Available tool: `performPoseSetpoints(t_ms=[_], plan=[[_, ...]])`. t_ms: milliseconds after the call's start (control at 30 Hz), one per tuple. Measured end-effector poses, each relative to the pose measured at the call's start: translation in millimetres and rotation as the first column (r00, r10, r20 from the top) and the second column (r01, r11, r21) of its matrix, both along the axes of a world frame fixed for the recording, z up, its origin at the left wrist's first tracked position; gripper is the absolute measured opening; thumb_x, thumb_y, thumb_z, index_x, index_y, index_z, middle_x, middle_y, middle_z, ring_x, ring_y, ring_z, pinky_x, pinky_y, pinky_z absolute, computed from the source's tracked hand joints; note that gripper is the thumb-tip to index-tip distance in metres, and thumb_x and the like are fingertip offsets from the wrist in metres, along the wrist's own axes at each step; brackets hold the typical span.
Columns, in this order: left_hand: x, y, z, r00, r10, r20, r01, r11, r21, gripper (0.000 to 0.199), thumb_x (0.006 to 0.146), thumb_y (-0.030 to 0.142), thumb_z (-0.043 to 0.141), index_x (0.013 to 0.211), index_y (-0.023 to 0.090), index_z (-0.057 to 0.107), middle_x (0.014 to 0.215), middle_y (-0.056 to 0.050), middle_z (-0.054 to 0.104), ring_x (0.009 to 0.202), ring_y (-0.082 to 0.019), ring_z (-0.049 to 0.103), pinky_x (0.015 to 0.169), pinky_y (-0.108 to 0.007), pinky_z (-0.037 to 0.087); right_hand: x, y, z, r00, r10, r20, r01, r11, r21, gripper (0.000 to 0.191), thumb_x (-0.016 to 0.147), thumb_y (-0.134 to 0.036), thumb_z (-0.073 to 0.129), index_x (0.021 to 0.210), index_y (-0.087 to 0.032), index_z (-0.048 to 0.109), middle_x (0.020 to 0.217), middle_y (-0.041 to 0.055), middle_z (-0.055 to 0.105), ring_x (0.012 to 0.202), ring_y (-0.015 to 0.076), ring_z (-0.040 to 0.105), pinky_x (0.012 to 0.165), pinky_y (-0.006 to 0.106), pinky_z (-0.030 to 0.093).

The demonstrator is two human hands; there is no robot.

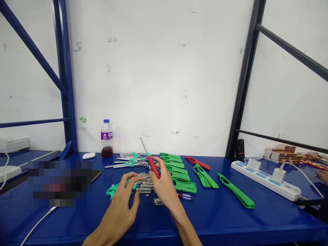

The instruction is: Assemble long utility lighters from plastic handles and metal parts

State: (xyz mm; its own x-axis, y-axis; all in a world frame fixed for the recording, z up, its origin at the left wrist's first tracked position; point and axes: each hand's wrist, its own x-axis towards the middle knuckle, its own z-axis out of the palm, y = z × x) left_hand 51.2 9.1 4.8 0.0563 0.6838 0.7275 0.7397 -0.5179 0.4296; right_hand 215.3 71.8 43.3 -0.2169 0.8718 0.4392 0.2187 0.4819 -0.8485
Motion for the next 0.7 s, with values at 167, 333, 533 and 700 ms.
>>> performPoseSetpoints(t_ms=[167, 333, 533, 700], plan=[[-0.1, 0.6, -2.0, 0.999, -0.017, -0.05, 0.018, 1.0, 0.01, 0.035, 0.099, 0.014, 0.043, 0.128, 0.023, 0.061, 0.132, -0.014, 0.056, 0.12, -0.028, 0.066, 0.1, -0.048, 0.06, 4.6, 0.0, 4.2, 1.0, -0.005, 0.012, 0.005, 0.999, 0.046, 0.053, 0.092, -0.033, 0.058, 0.144, -0.024, 0.054, 0.117, 0.0071, 0.07, 0.106, 0.0267, 0.065, 0.091, 0.037, 0.047], [0.1, -0.6, 0.4, 0.997, -0.036, -0.071, 0.036, 0.999, 0.001, 0.035, 0.1, 0.014, 0.042, 0.129, 0.023, 0.06, 0.13, -0.014, 0.058, 0.115, -0.027, 0.068, 0.098, -0.046, 0.061, 3.4, -7.4, 9.9, 1.0, -0.004, -0.002, 0.004, 0.998, 0.062, 0.052, 0.093, -0.032, 0.056, 0.145, -0.024, 0.055, 0.112, 0.006, 0.069, 0.096, 0.0244, 0.065, 0.08, 0.033, 0.048], [0.5, 0.0, 1.8, 0.995, -0.046, -0.085, 0.048, 0.999, 0.025, 0.035, 0.099, 0.012, 0.043, 0.125, 0.025, 0.062, 0.125, -0.012, 0.061, 0.115, -0.027, 0.068, 0.098, -0.045, 0.06, 1.9, -4.6, 8.0, 1.0, -0.015, -0.012, 0.016, 0.998, 0.053, 0.052, 0.09, -0.03, 0.057, 0.142, -0.024, 0.059, 0.106, 0.0048, 0.069, 0.082, 0.0216, 0.063, 0.07, 0.031, 0.047], [0.3, 0.9, 0.3, 0.994, -0.049, -0.099, 0.053, 0.998, 0.035, 0.034, 0.099, 0.013, 0.044, 0.125, 0.025, 0.063, 0.124, -0.012, 0.062, 0.115, -0.027, 0.067, 0.096, -0.045, 0.061, 0.3, -4.9, 8.0, 0.999, -0.023, -0.031, 0.025, 0.999, 0.048, 0.053, 0.089, -0.031, 0.058, 0.142, -0.025, 0.06, 0.105, 0.0042, 0.069, 0.086, 0.0227, 0.065, 0.074, 0.031, 0.048]])
